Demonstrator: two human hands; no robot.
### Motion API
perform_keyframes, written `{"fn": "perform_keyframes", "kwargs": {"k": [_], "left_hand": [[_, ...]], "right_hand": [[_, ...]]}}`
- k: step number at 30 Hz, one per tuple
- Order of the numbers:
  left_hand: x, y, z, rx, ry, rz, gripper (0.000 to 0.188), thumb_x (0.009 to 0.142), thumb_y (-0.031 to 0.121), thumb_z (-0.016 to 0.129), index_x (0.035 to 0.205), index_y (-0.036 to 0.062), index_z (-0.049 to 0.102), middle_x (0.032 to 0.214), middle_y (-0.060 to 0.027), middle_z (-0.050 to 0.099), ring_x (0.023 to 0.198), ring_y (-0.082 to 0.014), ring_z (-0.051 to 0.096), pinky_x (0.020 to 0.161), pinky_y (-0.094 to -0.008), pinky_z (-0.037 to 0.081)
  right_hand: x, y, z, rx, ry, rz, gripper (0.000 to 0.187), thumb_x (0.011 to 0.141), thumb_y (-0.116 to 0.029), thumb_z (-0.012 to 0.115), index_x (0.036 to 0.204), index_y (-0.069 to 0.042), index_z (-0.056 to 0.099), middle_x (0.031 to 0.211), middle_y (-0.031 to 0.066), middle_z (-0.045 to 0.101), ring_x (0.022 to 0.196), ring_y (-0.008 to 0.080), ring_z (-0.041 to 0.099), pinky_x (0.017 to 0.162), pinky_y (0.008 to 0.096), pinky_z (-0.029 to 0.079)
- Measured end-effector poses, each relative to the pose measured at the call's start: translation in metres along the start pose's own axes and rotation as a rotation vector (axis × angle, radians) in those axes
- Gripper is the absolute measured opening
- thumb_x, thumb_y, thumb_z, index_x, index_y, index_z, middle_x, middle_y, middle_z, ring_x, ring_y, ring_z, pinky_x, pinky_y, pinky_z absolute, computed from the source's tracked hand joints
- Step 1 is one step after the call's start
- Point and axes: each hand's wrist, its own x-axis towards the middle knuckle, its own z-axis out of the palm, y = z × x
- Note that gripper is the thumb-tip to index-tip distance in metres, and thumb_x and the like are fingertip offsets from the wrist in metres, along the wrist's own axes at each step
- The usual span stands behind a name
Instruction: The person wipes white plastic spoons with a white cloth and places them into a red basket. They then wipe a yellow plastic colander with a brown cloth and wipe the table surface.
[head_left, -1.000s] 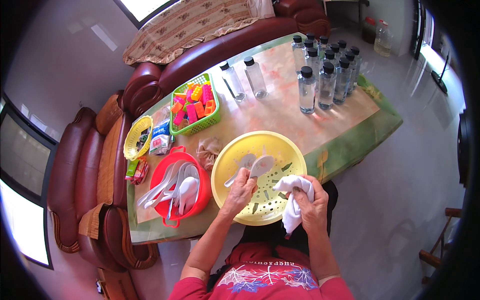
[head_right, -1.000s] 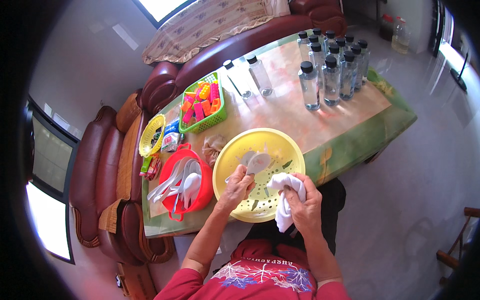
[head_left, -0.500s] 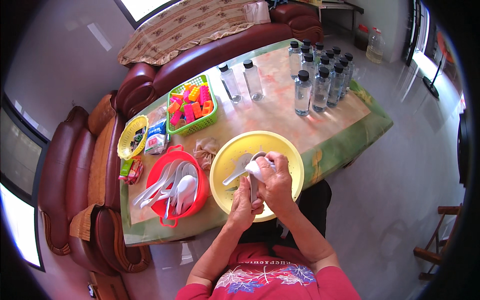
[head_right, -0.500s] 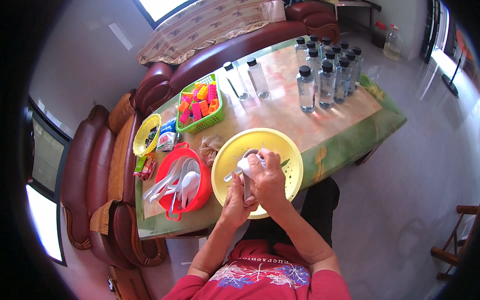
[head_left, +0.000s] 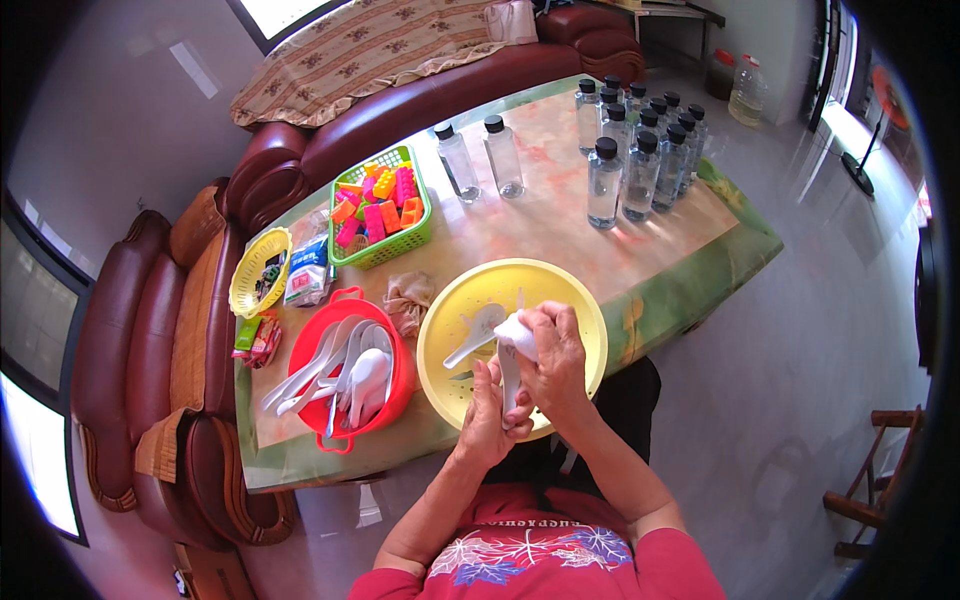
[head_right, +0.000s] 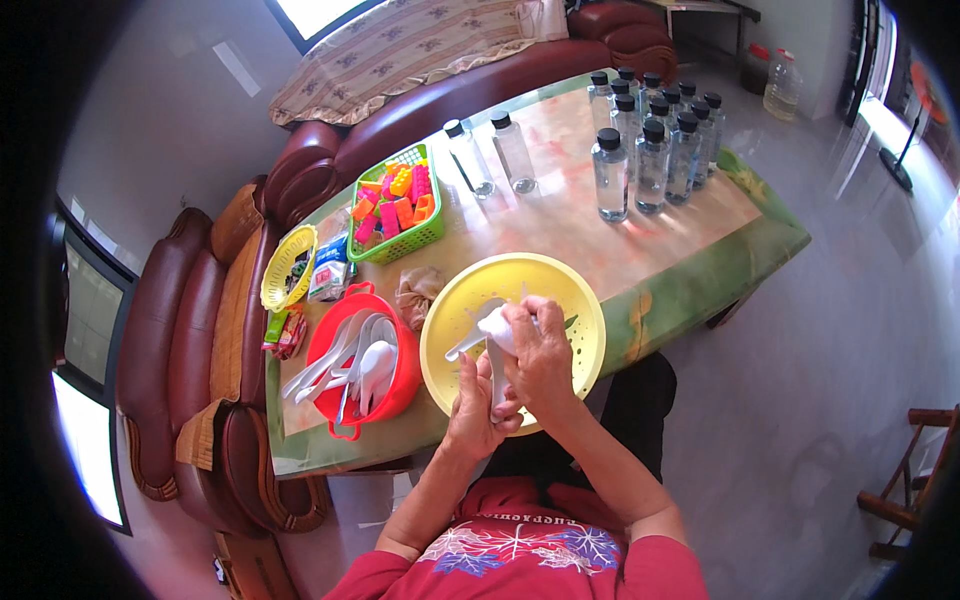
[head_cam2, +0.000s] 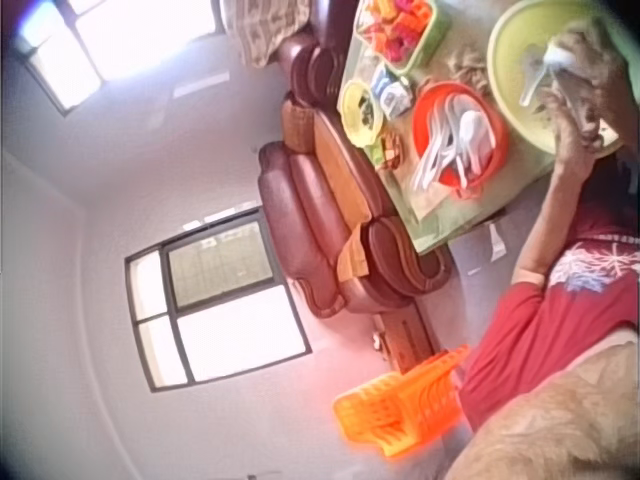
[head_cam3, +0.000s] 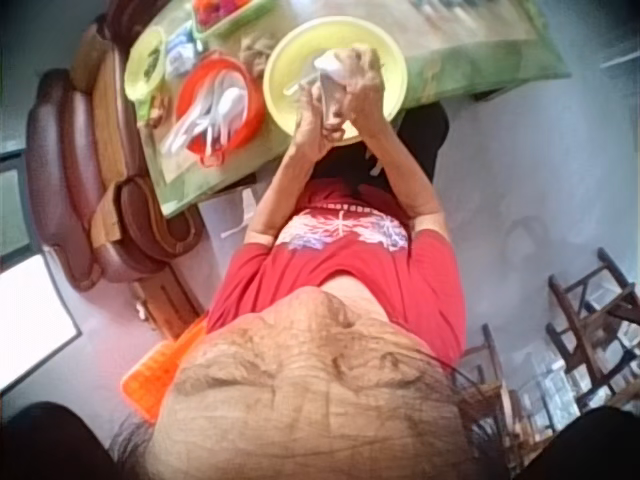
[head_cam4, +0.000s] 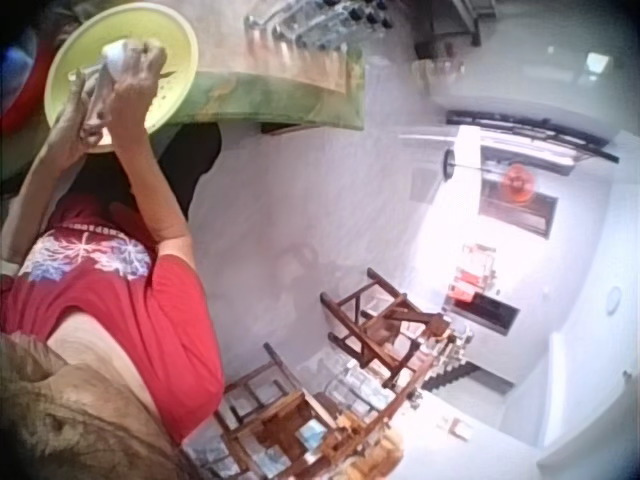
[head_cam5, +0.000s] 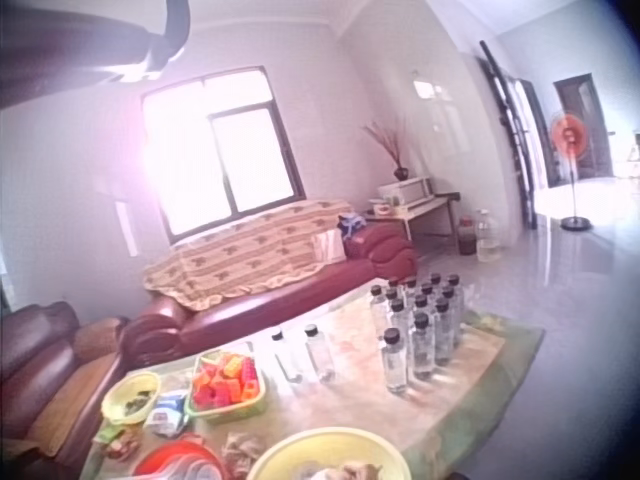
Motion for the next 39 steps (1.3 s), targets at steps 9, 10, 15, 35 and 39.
{"fn": "perform_keyframes", "kwargs": {"k": [9,10,15,35,39], "left_hand": [[0.012,0.005,0.009,-0.141,-0.018,0.259,0.063,0.097,0.056,0.023,0.141,0.0117,0.03,0.132,-0.0057,0.047,0.126,-0.0199,0.042,0.108,-0.0377,0.032],[0.013,0.005,0.008,-0.143,-0.042,0.286,0.063,0.096,0.057,0.024,0.141,0.012,0.029,0.131,-0.0057,0.047,0.124,-0.0198,0.043,0.107,-0.0374,0.033],[0.02,0.005,-0.009,-0.205,-0.162,0.304,0.048,0.098,0.048,0.038,0.13,0.0117,0.041,0.115,-0.0054,0.055,0.109,-0.0172,0.052,0.093,-0.0344,0.045],[0.007,-0.011,-0.008,0.319,0.085,0.37,0.043,0.097,0.037,0.04,0.125,0.005,0.044,0.103,-0.001,0.054,0.082,-0.0071,0.056,0.061,-0.0199,0.046],[0.003,-0.002,0.0,0.418,0.079,0.182,0.034,0.094,0.032,0.046,0.115,0.0052,0.05,0.089,-0.003,0.058,0.068,-0.0085,0.057,0.053,-0.0221,0.045]], "right_hand": [[-0.006,-0.013,0.012,-0.229,-0.078,-0.124,0.039,0.065,-0.007,0.071,0.102,-0.001,0.06,0.103,0.0148,0.053,0.092,0.0312,0.053,0.076,0.0395,0.049],[-0.009,-0.015,0.01,-0.277,-0.108,-0.12,0.039,0.064,-0.006,0.07,0.102,-0.001,0.06,0.103,0.0147,0.054,0.093,0.0305,0.053,0.076,0.0389,0.049],[-0.023,-0.021,-0.009,-0.137,-0.334,0.015,0.035,0.066,0.0,0.068,0.1,0.0,0.058,0.1,0.0162,0.053,0.094,0.0345,0.052,0.08,0.043,0.047],[0.001,-0.027,-0.016,0.064,-0.145,-0.271,0.035,0.075,-0.006,0.062,0.11,-0.005,0.062,0.119,0.0164,0.053,0.105,0.0341,0.054,0.089,0.0371,0.045],[0.021,-0.016,-0.015,0.455,-0.207,-0.078,0.031,0.077,-0.002,0.059,0.107,-0.005,0.063,0.103,0.012,0.06,0.092,0.0256,0.059,0.082,0.0316,0.047]]}}
